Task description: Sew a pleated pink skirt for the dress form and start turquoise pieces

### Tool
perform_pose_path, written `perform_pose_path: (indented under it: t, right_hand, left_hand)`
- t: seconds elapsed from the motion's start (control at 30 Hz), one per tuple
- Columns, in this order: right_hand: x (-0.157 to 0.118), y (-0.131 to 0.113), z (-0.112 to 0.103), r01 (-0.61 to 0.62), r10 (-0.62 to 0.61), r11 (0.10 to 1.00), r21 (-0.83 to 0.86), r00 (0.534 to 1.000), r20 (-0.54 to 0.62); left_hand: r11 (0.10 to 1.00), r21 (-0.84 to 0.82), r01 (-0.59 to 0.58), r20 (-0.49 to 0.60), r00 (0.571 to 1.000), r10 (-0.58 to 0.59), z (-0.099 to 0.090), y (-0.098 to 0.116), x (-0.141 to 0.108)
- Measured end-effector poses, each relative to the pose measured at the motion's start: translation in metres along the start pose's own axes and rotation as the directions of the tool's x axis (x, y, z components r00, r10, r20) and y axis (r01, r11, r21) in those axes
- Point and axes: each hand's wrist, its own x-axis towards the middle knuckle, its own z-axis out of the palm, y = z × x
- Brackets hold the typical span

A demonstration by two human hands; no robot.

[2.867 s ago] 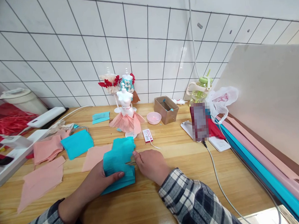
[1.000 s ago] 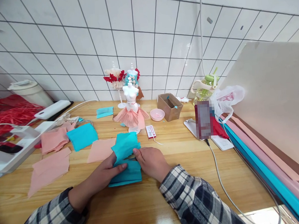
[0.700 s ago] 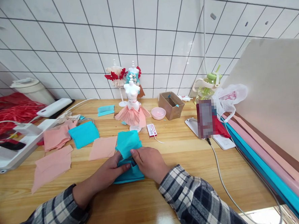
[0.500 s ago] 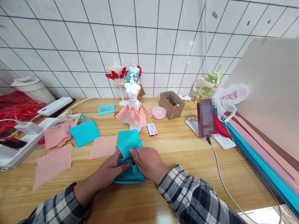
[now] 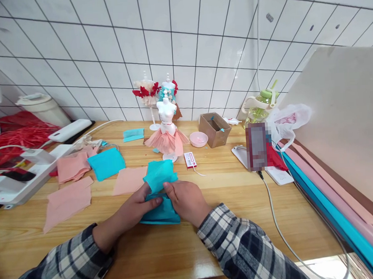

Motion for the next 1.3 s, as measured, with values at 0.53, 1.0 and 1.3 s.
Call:
perform_pose_path:
  t: [0.53, 1.0, 1.3]
  right_hand:
    - [0.002, 0.000, -0.004, -0.130, 0.135, 0.986, -0.106, 0.990, 0.050]
    - [0.001, 0.001, 0.008, 0.075, -0.074, 0.996, 0.043, 0.997, -0.031]
    - [0.001, 0.002, 0.015, 0.089, -0.084, 0.992, 0.091, 0.995, -0.057]
  left_hand:
    - [1.000, 0.021, 0.015, -0.032, 0.999, -0.014, -0.003, -0.004, -0.004]
    - [0.988, 0.156, 0.017, -0.002, 1.000, -0.017, 0.004, 0.004, -0.002]
    - [0.995, 0.098, 0.029, 0.006, 1.000, -0.029, 0.005, 0.003, -0.003]
